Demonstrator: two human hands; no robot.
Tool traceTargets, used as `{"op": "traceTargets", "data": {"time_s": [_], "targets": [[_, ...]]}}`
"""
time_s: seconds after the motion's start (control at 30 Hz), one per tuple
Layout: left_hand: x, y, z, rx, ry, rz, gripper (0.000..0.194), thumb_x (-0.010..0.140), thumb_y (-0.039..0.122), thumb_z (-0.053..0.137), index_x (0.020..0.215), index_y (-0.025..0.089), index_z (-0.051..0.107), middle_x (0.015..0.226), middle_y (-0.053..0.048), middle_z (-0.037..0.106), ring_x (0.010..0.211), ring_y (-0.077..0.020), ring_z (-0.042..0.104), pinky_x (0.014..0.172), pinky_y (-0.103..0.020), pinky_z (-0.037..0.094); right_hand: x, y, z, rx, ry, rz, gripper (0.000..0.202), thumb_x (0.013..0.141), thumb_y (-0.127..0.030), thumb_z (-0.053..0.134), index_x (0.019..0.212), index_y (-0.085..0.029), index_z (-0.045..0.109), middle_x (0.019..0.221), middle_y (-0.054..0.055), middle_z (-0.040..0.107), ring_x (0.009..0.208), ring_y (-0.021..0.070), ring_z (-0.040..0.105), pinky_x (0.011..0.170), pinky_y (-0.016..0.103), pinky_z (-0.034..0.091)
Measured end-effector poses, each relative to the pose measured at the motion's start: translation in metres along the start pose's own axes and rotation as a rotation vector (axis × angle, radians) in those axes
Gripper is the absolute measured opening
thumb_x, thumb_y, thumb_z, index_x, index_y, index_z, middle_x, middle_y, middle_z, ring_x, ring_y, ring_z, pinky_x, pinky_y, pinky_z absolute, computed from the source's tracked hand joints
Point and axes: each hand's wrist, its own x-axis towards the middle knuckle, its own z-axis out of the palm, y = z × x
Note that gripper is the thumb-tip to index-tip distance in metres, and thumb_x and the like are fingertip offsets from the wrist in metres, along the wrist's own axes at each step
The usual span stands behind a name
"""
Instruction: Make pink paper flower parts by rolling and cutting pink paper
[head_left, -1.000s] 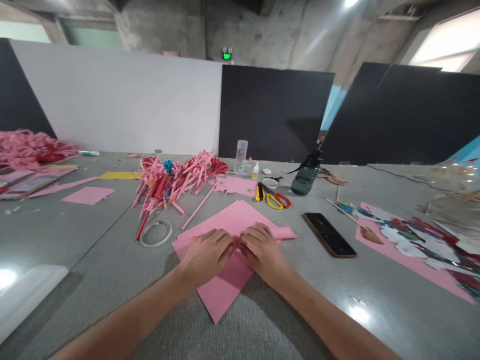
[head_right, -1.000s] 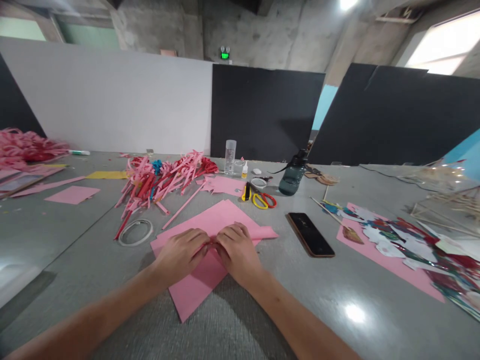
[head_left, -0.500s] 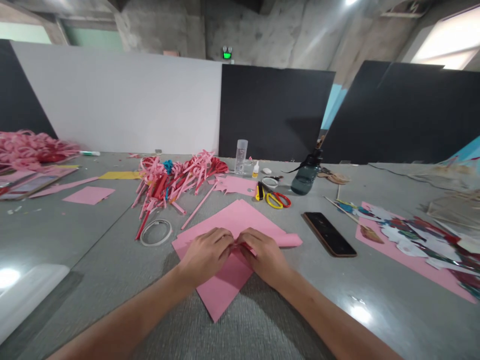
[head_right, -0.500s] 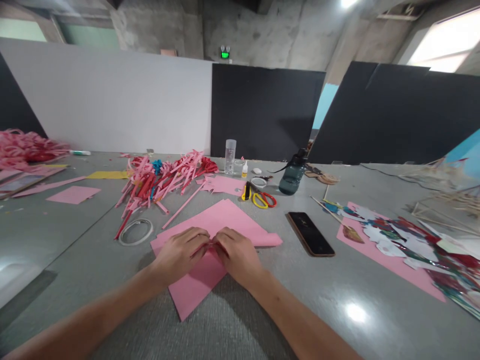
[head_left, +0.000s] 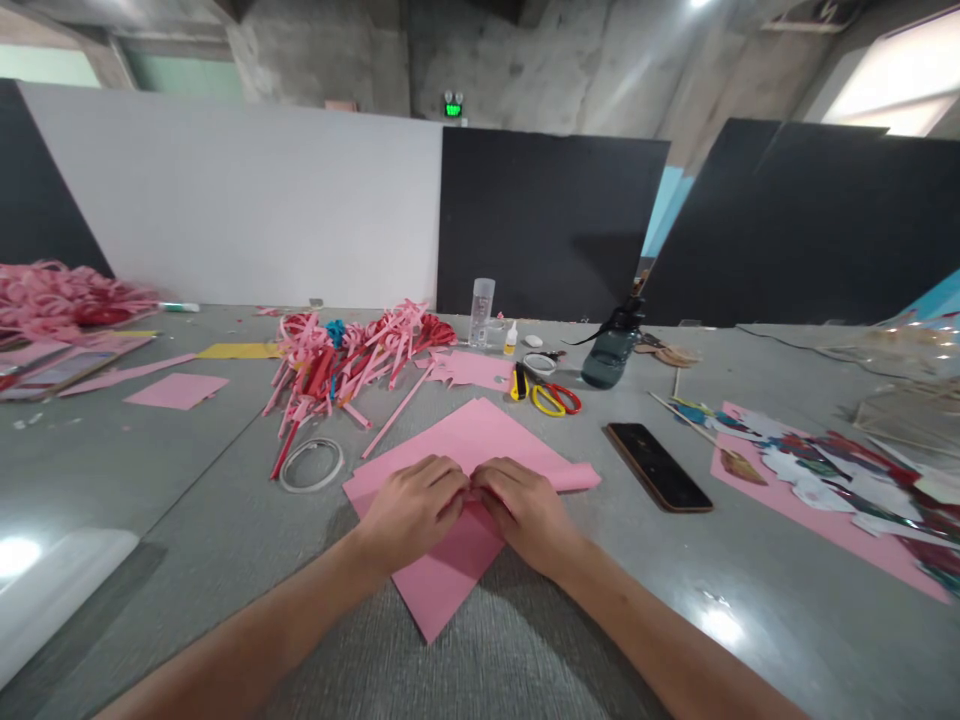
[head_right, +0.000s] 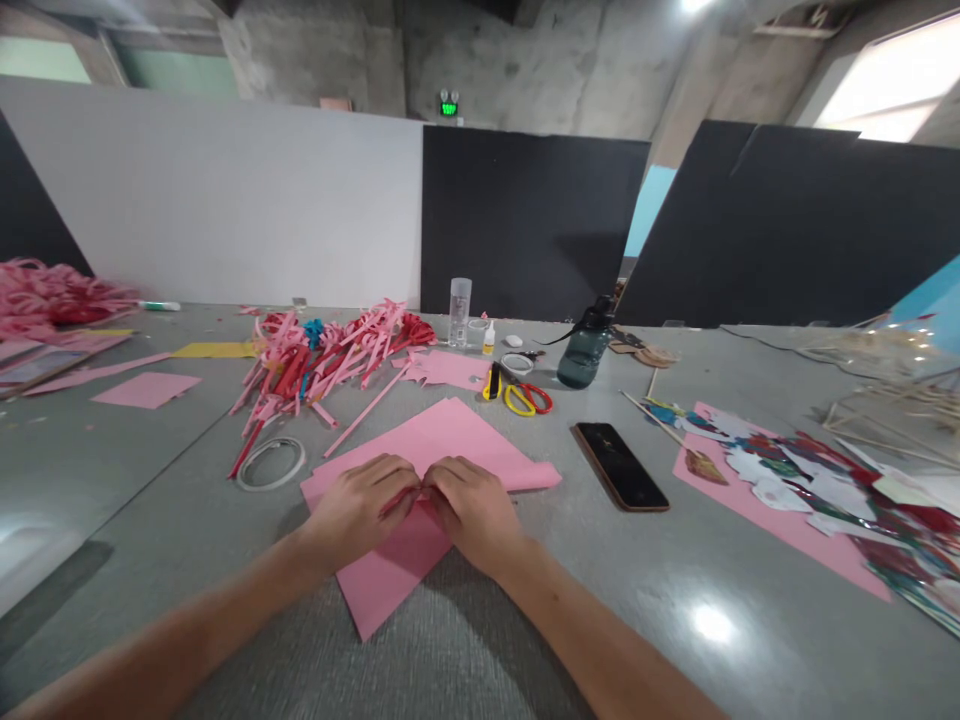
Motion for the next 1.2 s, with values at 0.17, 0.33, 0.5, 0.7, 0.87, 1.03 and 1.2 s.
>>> {"op": "traceTargets", "data": {"time_s": [0.17, 0.33, 0.5, 0.7, 0.87, 1.03, 1.2], "targets": [[0.0002, 0.0000, -0.0016, 0.028, -0.040, 0.010, 0.008, 0.095, 0.018, 0.054, 0.092, 0.020, 0.060, 0.091, -0.002, 0.065, 0.086, -0.0186, 0.060, 0.075, -0.031, 0.045, -0.0002, -0.0003, -0.0002, -0.059, -0.018, 0.003, 0.017, 0.095, -0.004, 0.049, 0.088, -0.019, 0.054, 0.090, 0.004, 0.063, 0.084, 0.0195, 0.054, 0.075, 0.031, 0.042], [0.0003, 0.0010, -0.0031, 0.046, -0.067, 0.029, 0.012, 0.098, 0.021, 0.049, 0.090, 0.020, 0.059, 0.089, -0.003, 0.063, 0.084, -0.0189, 0.058, 0.073, -0.032, 0.045, -0.0005, 0.0017, 0.0012, -0.139, -0.050, 0.008, 0.019, 0.094, -0.004, 0.048, 0.085, -0.020, 0.051, 0.088, 0.004, 0.060, 0.084, 0.0199, 0.051, 0.074, 0.032, 0.040], [0.0004, 0.0021, -0.0038, 0.064, -0.071, 0.037, 0.004, 0.093, 0.019, 0.056, 0.090, 0.020, 0.059, 0.089, -0.002, 0.064, 0.083, -0.0189, 0.058, 0.072, -0.033, 0.044, -0.0004, 0.0017, 0.0027, -0.192, -0.077, 0.000, 0.018, 0.094, -0.004, 0.049, 0.084, -0.020, 0.050, 0.087, 0.004, 0.059, 0.080, 0.0196, 0.050, 0.072, 0.032, 0.038], [-0.0009, -0.0015, 0.0006, 0.135, -0.032, 0.082, 0.008, 0.090, 0.014, 0.059, 0.084, 0.020, 0.059, 0.085, -0.001, 0.063, 0.080, -0.0188, 0.057, 0.069, -0.034, 0.043, -0.0004, 0.0026, 0.0042, -0.233, -0.115, -0.024, 0.012, 0.096, -0.013, 0.055, 0.087, -0.019, 0.051, 0.088, 0.004, 0.061, 0.081, 0.0199, 0.052, 0.073, 0.033, 0.039], [-0.0013, -0.0011, 0.0012, 0.128, -0.027, 0.090, 0.009, 0.092, 0.016, 0.058, 0.084, 0.020, 0.059, 0.086, -0.001, 0.064, 0.082, -0.0189, 0.057, 0.071, -0.034, 0.043, 0.0002, 0.0046, 0.0036, -0.165, -0.109, -0.036, 0.011, 0.095, -0.012, 0.057, 0.087, -0.019, 0.053, 0.087, 0.004, 0.062, 0.079, 0.0190, 0.054, 0.071, 0.031, 0.040], [-0.0005, 0.0011, -0.0003, 0.115, -0.001, 0.067, 0.005, 0.094, 0.021, 0.057, 0.090, 0.020, 0.059, 0.089, -0.002, 0.065, 0.083, -0.0190, 0.058, 0.073, -0.034, 0.044, 0.0023, 0.0026, -0.0007, -0.141, -0.086, -0.029, 0.014, 0.095, -0.008, 0.054, 0.085, -0.019, 0.054, 0.085, 0.003, 0.062, 0.077, 0.0180, 0.054, 0.069, 0.030, 0.039], [-0.0010, 0.0004, -0.0001, 0.141, 0.008, 0.100, 0.012, 0.095, 0.019, 0.057, 0.083, 0.019, 0.058, 0.082, -0.002, 0.064, 0.078, -0.0182, 0.057, 0.069, -0.033, 0.043, 0.0017, 0.0021, -0.0015, -0.147, -0.105, -0.025, 0.013, 0.095, -0.012, 0.056, 0.084, -0.019, 0.055, 0.085, 0.003, 0.062, 0.079, 0.0183, 0.055, 0.071, 0.031, 0.040]]}}
